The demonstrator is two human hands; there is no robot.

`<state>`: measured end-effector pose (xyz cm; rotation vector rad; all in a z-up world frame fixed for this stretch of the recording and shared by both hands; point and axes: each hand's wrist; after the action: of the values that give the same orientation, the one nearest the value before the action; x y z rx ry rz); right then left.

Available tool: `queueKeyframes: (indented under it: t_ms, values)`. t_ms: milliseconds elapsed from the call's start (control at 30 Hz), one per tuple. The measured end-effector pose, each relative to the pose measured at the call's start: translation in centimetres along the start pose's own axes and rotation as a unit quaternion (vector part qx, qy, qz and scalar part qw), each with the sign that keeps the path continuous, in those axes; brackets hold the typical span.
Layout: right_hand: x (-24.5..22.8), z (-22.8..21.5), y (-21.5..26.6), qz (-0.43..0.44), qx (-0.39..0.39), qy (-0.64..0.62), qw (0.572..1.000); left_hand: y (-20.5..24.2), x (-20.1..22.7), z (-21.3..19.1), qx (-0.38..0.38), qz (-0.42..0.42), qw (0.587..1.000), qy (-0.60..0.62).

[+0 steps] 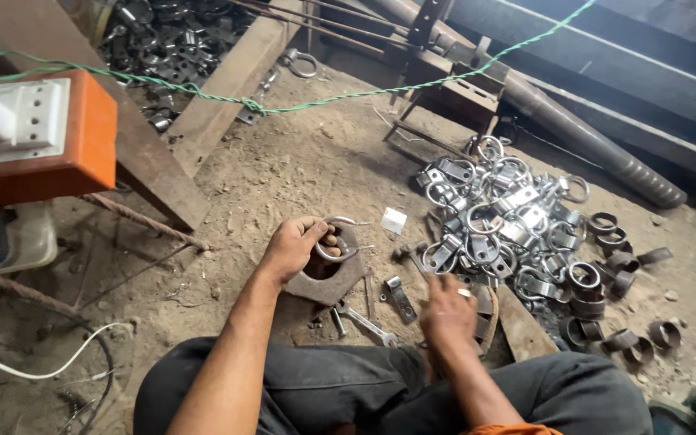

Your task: The person sits on the floor and assembles metal hardware components, likely shackles or turnbuckles. They use a wrench to tighten nuts onto bolts and a hammer to tap parts into place. The person handles multiple metal pieces, including rings and threaded rods, and places the finished assemblies into a pile.

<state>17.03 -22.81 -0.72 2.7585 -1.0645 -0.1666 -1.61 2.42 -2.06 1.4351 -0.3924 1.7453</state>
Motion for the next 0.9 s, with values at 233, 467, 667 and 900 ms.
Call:
queueKeyframes:
  t_ms: [233,467,667,900]
  values:
    - [-1.9,3.0,-0.4,-0.097,-0.007,0.059,0.994,0.7,0.9,2.0,-0.035,-0.058,0.997,-0.044]
    - [-1.7,4.1,-0.9,-0.093,-0.015,0.096,0.991,1.0,0.6,2.7,-0.05,-0.072,0.995,-0.044]
    - [-2.5,1.3,-0.5,-0.055,-0.051,0.048,0.996,0.8,-0.6,2.1,-0.051,-0.052,0.995,-0.068]
    - [-1.5,-2.7,0.3,-0.047,0.033,-0.125,0.99,0.9,-0.4,2.1,-0.045,-0.052,0.994,-0.082]
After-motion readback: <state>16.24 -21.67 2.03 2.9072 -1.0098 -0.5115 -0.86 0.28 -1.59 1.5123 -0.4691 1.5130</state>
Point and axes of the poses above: each hand's wrist, its own y-axis away from the middle knuckle, its own z-axis out of the palm, x = y × z, and after that the axes turned 3 degrees about -x, right-handed
